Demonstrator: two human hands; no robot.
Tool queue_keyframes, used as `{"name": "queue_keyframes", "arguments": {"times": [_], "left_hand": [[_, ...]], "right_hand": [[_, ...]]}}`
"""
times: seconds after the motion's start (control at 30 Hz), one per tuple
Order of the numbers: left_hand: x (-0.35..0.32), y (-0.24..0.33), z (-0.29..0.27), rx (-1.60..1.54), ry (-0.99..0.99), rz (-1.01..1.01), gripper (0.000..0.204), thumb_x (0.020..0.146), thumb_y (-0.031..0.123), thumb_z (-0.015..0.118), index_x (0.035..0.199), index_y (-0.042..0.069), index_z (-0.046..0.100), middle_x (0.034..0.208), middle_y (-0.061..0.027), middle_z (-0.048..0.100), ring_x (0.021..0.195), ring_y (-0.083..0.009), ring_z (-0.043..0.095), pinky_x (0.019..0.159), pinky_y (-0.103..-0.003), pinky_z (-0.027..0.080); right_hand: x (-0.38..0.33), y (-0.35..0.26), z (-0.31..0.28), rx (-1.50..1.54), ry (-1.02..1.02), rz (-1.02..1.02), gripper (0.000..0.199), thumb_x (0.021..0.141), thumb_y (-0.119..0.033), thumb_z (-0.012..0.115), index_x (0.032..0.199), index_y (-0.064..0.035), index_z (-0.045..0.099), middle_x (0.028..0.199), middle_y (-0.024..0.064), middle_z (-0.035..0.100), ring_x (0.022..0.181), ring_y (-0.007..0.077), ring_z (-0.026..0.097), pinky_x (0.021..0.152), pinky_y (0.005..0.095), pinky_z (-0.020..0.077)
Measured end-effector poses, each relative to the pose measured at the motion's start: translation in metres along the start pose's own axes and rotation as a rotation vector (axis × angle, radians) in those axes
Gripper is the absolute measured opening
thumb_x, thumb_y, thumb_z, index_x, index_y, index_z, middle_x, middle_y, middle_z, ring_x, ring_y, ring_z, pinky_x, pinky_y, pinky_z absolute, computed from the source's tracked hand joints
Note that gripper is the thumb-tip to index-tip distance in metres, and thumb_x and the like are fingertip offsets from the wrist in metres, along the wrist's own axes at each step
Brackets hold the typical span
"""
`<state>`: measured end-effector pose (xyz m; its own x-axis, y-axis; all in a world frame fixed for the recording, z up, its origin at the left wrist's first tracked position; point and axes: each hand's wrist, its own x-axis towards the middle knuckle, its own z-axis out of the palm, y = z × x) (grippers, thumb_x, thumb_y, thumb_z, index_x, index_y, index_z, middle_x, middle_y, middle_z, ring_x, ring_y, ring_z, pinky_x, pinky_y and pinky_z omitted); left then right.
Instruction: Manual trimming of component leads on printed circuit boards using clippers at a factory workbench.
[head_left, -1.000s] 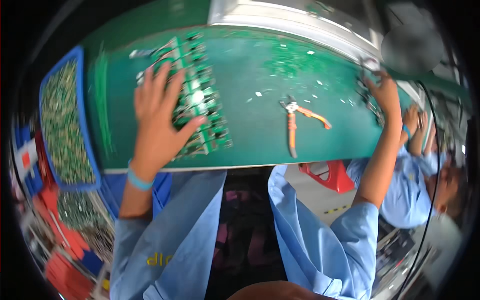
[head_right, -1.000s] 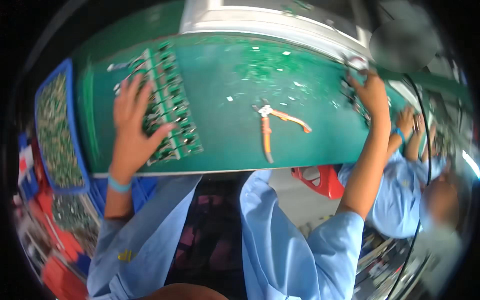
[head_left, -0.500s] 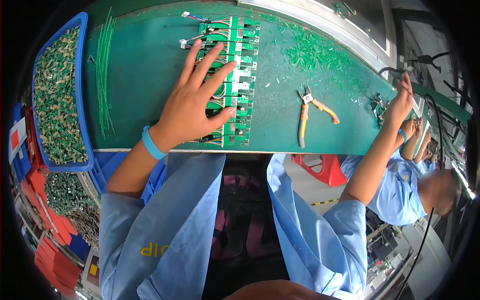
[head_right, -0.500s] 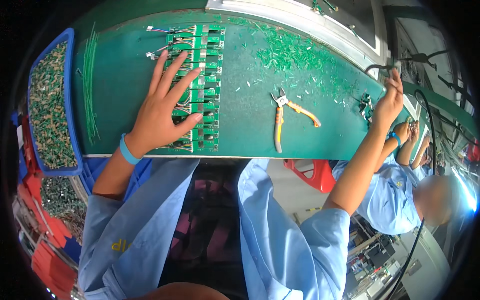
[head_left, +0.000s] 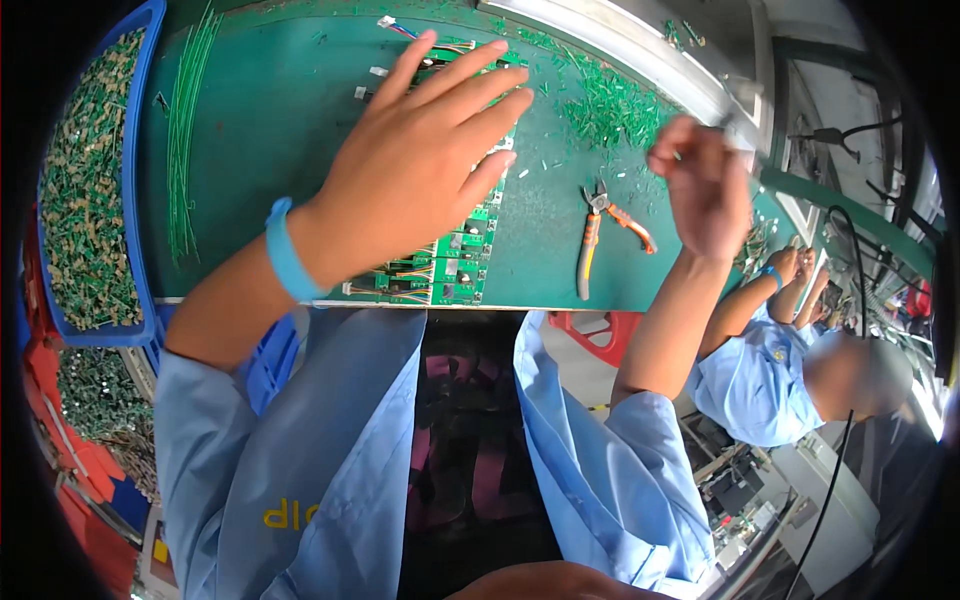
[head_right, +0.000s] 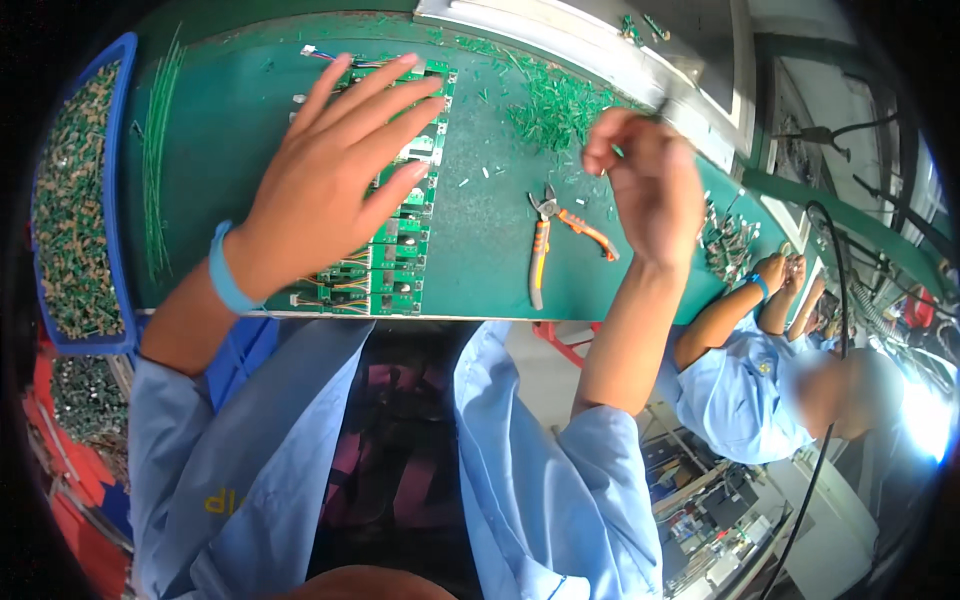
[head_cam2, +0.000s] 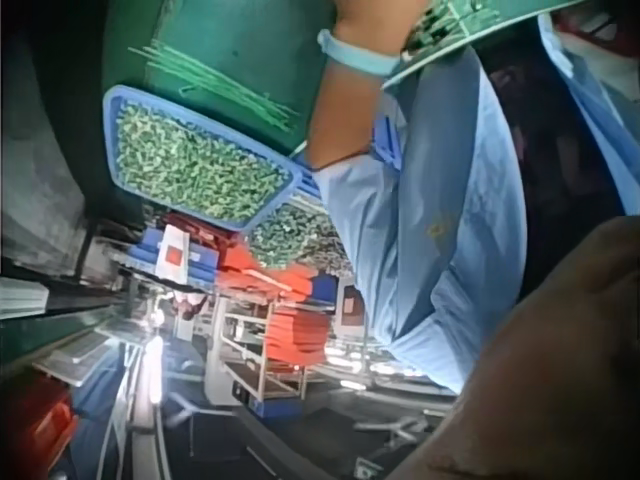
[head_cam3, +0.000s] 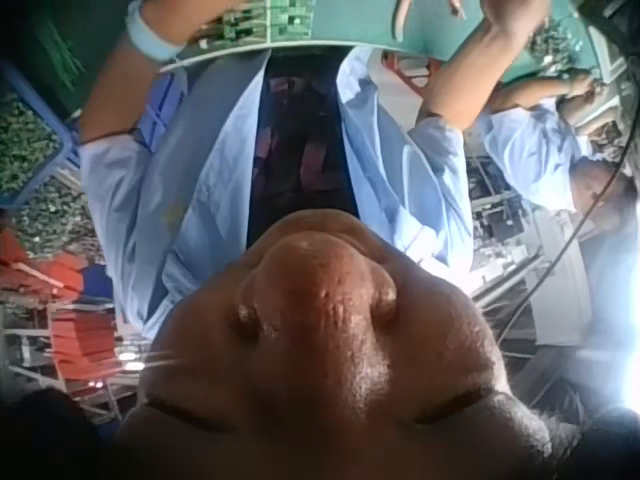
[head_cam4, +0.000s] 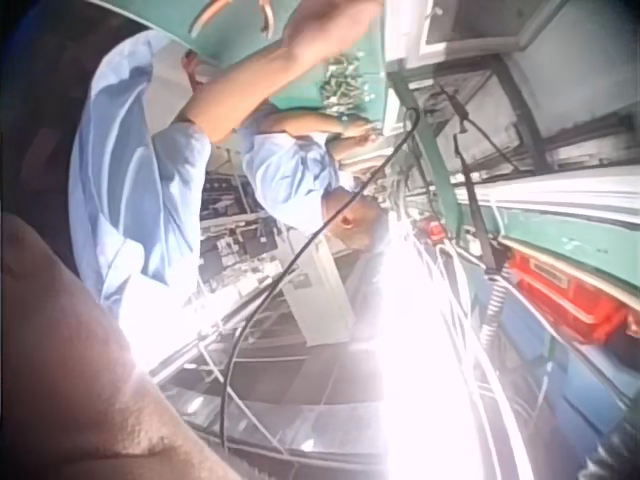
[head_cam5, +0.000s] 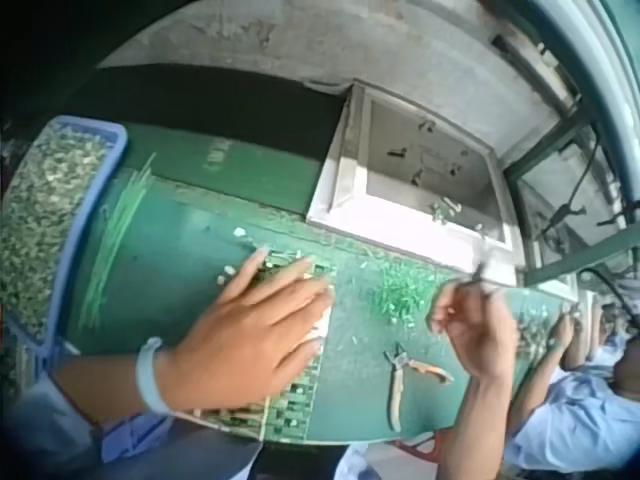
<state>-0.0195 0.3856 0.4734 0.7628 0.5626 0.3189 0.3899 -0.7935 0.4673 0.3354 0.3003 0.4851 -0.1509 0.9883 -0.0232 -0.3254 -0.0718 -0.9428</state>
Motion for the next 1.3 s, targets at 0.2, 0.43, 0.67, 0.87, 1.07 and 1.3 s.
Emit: {"name": "queue_keyframes", "arguments": {"times": [0.2,0.43,0.67,0.87,1.07,1.3], "left_hand": [[0.008,-0.033,0.048,0.022,0.171,0.025,0.037,0.100,0.022,0.073,0.133,0.005,0.071,0.150,-0.0097,0.070,0.156,-0.0277,0.053,0.137,-0.058,0.026],[0.005,-0.034,0.046,-0.027,0.132,-0.022,0.045,0.100,0.021,0.072,0.140,0.001,0.069,0.156,-0.0125,0.067,0.158,-0.0284,0.051,0.139,-0.058,0.022],[0.003,-0.035,0.049,-0.078,0.165,-0.031,0.047,0.100,0.020,0.071,0.143,-0.002,0.068,0.159,-0.0144,0.065,0.160,-0.0286,0.049,0.139,-0.059,0.022],[0.003,-0.035,0.050,-0.060,0.147,-0.017,0.048,0.100,0.020,0.071,0.142,-0.002,0.068,0.159,-0.0146,0.065,0.161,-0.0287,0.048,0.139,-0.059,0.022],[0.005,-0.034,0.051,-0.030,0.140,-0.022,0.048,0.100,0.020,0.072,0.142,-0.003,0.068,0.159,-0.0145,0.065,0.161,-0.0288,0.048,0.139,-0.058,0.022],[0.003,-0.036,0.053,-0.022,0.160,-0.011,0.046,0.100,0.021,0.073,0.139,-0.003,0.070,0.159,-0.0142,0.065,0.161,-0.0290,0.048,0.139,-0.058,0.022]], "right_hand": [[0.028,0.016,0.036,-1.027,0.044,0.188,0.038,0.117,-0.032,0.064,0.093,-0.0029,0.068,0.096,0.0055,0.065,0.088,0.0152,0.054,0.082,0.0307,0.0449],[0.065,0.016,0.022,-0.970,-0.006,0.464,0.046,0.116,-0.033,0.066,0.079,-0.0063,0.063,0.075,-0.0034,0.049,0.071,0.0100,0.041,0.065,0.0292,0.0367],[0.069,0.018,0.010,-0.894,-0.099,0.432,0.048,0.117,-0.034,0.066,0.077,-0.0081,0.060,0.072,-0.0050,0.044,0.069,0.0097,0.038,0.062,0.0294,0.0340],[0.078,0.012,0.030,-0.971,-0.076,0.533,0.051,0.116,-0.035,0.067,0.075,-0.0049,0.061,0.068,-0.0033,0.044,0.066,0.0109,0.038,0.060,0.0316,0.0353],[0.088,-0.021,0.096,-1.456,-0.048,0.553,0.055,0.113,-0.039,0.068,0.076,0.0022,0.065,0.063,0.0034,0.045,0.061,0.0165,0.040,0.058,0.0364,0.0391],[0.093,-0.032,0.115,-1.722,-0.083,0.530,0.057,0.112,-0.043,0.066,0.083,0.0067,0.072,0.063,0.0108,0.054,0.059,0.0234,0.048,0.060,0.0410,0.0449]]}}
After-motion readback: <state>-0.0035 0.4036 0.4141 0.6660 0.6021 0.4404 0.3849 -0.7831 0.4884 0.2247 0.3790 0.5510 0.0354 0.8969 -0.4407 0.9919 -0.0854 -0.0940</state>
